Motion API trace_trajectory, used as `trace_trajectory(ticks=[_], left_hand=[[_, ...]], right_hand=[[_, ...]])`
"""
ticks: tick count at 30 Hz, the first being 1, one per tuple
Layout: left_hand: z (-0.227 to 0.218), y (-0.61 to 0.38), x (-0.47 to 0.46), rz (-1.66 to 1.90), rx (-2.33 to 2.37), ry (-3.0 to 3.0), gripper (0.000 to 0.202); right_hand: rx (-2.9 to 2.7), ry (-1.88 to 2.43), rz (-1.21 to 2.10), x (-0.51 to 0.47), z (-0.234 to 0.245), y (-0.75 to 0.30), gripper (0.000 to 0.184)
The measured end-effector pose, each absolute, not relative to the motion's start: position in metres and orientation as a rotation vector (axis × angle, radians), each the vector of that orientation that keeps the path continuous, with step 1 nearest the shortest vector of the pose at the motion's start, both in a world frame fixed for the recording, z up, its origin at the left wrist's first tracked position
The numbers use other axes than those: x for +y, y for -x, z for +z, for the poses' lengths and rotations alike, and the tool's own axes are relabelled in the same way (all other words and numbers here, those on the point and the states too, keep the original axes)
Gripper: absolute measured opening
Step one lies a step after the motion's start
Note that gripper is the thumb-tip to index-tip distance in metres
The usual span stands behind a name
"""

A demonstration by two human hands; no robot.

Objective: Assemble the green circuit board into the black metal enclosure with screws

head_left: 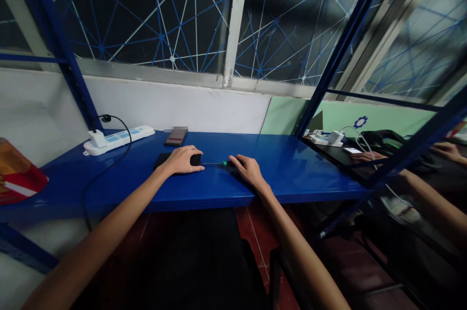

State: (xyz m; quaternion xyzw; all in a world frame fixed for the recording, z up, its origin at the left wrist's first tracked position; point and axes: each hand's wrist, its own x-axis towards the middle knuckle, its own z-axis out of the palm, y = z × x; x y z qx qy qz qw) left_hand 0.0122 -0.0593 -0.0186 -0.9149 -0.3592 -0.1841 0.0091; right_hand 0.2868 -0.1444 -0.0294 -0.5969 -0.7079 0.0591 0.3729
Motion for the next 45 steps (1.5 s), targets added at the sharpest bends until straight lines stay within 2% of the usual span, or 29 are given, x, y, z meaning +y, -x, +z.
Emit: trace_trajectory(ticks=[5,8,14,19,23,29,33,36,38,45], left_hand=[[-0.018,-0.012,-0.06,-0.575,-1.129,2.851,0.067],[-0.018,-0.012,-0.061,-0.583,-1.123,2.851,0.066],[-0.017,-0.012,-0.062,-0.585,-1.126,2.854,0.066],[-0.016,-0.012,-0.063,-0.576,-1.125,2.851,0.067],[-0.015,-0.012,-0.063,-0.557,-1.136,2.859,0.066],[-0.016,-0.013,-0.064,-0.561,-1.17,2.846,0.07],[-0.014,-0.012,-0.062,-0.725,-1.227,2.882,0.075],[-0.014,-0.01,-0.054,-1.012,-1.45,2.836,0.055],[-0.015,-0.009,-0.047,-1.093,-1.678,2.7,0.051],[-0.019,-0.011,-0.042,-0.737,-1.826,2.668,0.054]], right_hand=[[-1.78,1.444,0.313,-0.144,-0.031,-0.29,0.039],[-1.732,1.41,0.352,-0.14,-0.034,-0.291,0.04],[-1.792,1.569,0.171,-0.142,-0.031,-0.286,0.051],[-1.804,1.495,0.283,-0.145,-0.031,-0.288,0.039],[-1.785,1.45,0.317,-0.143,-0.033,-0.29,0.039],[-1.813,1.543,0.141,-0.143,-0.031,-0.286,0.049],[-1.793,1.547,0.134,-0.144,-0.03,-0.284,0.052],[-1.719,1.546,0.109,-0.145,-0.028,-0.285,0.054],[-1.666,1.56,0.08,-0.145,-0.028,-0.285,0.054],[-1.644,1.688,0.006,-0.139,-0.027,-0.282,0.053]])
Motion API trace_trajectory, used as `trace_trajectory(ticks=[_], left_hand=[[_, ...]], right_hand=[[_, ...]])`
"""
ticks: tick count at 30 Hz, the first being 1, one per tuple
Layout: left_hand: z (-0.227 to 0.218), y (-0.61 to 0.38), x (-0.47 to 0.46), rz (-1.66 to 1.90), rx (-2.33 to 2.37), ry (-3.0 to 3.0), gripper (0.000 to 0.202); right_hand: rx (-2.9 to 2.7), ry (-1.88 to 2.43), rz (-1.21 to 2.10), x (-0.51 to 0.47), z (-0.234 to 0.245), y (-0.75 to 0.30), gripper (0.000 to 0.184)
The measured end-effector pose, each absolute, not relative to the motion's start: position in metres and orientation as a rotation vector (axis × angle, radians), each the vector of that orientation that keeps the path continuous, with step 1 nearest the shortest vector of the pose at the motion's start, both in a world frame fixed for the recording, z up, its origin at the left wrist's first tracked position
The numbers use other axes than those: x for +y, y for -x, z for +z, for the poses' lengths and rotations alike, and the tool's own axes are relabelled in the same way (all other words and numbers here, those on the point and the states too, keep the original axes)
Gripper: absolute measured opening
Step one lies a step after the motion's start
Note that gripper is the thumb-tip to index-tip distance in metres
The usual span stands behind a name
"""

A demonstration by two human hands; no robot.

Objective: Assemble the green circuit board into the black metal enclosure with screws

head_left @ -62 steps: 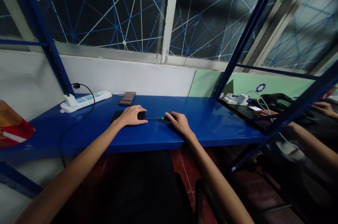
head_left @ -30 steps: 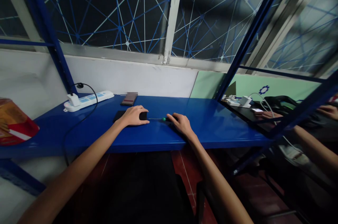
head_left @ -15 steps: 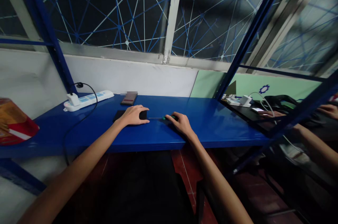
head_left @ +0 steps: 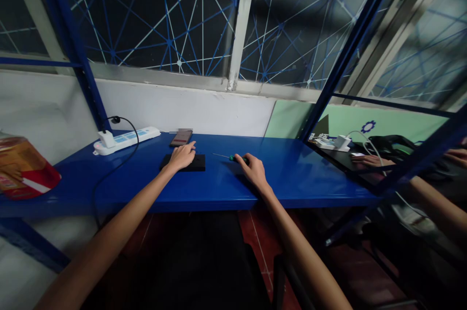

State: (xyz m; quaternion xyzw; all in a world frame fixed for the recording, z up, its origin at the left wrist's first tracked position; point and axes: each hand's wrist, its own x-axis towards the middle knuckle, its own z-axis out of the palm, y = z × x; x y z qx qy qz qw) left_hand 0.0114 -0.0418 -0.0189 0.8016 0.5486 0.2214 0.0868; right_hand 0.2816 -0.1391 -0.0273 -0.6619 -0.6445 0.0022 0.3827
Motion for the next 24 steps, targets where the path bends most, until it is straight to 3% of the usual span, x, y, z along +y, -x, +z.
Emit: trace_trajectory(ticks=[14,24], left_hand=[[-0.018,-0.014,-0.043,0.368,1.584,-2.57,0.054],[-0.012,-0.016,-0.055,0.637,1.622,-2.641,0.045]], right_hand=[[-1.75,1.977,-0.124,-0.078,-0.018,-0.241,0.054],[-1.819,1.984,-0.189,-0.085,-0.019,-0.239,0.053]])
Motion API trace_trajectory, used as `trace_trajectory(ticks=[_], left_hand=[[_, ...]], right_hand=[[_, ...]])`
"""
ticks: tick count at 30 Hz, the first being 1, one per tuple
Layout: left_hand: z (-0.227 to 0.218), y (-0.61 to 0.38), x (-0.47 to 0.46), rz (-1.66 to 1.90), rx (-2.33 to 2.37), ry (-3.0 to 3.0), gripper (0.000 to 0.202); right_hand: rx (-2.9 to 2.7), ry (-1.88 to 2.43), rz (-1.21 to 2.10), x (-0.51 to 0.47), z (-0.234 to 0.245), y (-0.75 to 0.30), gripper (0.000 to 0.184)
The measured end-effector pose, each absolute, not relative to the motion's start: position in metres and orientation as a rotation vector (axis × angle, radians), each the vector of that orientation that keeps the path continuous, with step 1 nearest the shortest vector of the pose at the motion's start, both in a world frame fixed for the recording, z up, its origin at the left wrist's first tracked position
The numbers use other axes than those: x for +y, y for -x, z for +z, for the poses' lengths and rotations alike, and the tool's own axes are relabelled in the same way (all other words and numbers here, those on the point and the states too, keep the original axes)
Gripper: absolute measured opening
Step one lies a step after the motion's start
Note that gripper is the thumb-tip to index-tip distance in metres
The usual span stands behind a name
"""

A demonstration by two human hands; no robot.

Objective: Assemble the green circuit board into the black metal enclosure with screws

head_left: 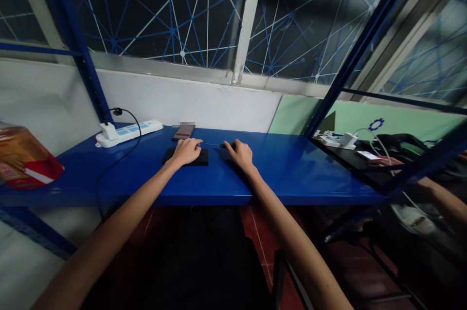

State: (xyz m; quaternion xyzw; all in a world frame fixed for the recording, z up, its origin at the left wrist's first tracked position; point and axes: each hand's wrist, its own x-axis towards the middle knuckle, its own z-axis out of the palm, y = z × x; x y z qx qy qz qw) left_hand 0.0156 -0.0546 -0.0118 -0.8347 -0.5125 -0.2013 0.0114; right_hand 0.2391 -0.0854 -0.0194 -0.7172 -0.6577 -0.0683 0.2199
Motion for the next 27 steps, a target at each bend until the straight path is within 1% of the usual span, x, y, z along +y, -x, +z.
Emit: trace_trajectory(ticks=[7,13,19,23,27], left_hand=[[-0.011,-0.011,-0.052,-0.834,-1.591,2.558,0.037],[-0.004,-0.006,-0.055,-0.791,-1.633,2.708,0.037],[0.004,0.001,-0.058,-0.603,-1.394,2.973,0.062],[0.003,0.003,-0.057,-0.575,-1.339,3.017,0.066],[0.002,0.003,-0.059,-0.589,-1.436,2.863,0.073]], right_hand=[[-1.855,1.977,-0.192,-0.087,-0.02,-0.237,0.053],[-1.854,1.952,-0.181,-0.088,-0.02,-0.237,0.051],[-1.801,1.953,-0.135,-0.09,-0.017,-0.239,0.052],[-1.748,1.95,-0.141,-0.09,-0.018,-0.242,0.055],[-1.729,1.936,-0.152,-0.09,-0.018,-0.244,0.056]])
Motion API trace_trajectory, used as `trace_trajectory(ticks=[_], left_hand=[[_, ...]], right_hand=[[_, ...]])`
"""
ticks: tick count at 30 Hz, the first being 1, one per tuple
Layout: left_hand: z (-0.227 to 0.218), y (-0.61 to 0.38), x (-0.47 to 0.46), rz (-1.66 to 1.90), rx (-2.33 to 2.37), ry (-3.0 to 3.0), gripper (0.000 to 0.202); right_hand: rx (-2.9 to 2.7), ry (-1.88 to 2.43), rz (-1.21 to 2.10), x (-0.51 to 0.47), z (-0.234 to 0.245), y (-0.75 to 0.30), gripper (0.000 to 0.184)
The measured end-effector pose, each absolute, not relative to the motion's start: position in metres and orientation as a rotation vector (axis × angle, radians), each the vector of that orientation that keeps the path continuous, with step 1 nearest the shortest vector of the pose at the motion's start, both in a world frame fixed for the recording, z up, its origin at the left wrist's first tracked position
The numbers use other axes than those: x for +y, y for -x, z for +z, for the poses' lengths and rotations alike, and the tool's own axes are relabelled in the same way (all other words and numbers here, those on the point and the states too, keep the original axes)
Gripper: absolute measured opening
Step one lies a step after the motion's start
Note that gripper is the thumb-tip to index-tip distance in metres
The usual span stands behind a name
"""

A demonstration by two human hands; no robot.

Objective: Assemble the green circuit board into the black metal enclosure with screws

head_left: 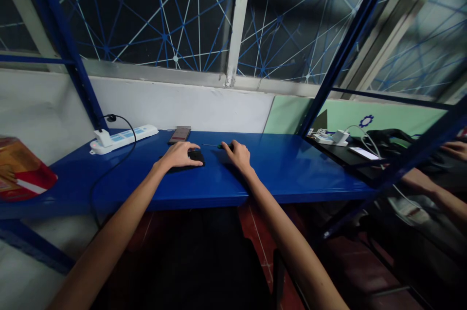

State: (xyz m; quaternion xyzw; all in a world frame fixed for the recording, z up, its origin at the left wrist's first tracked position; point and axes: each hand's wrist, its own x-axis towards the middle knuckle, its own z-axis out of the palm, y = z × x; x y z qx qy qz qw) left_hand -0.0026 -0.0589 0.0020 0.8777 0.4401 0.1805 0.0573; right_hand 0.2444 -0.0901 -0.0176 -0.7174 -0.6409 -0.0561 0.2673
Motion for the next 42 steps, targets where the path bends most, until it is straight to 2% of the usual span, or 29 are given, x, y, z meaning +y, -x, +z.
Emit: trace_trajectory(ticks=[9,19,25,33,42], left_hand=[[-0.001,0.007,-0.056,0.461,1.733,-2.687,0.087],[0.007,0.012,-0.058,0.371,2.152,-2.406,0.083],[0.008,0.017,-0.053,0.445,2.305,-2.198,0.081],[0.008,0.018,-0.049,0.451,2.366,-1.988,0.092],[0.001,0.019,-0.053,0.603,2.422,-2.117,0.065]], right_hand=[[-1.711,1.948,-0.142,-0.09,-0.016,-0.246,0.055],[-1.694,1.951,-0.134,-0.091,-0.015,-0.247,0.054],[-1.702,1.968,-0.13,-0.092,-0.015,-0.247,0.055],[-1.715,1.968,-0.135,-0.091,-0.015,-0.247,0.055],[-1.687,1.945,-0.139,-0.093,-0.014,-0.247,0.056]])
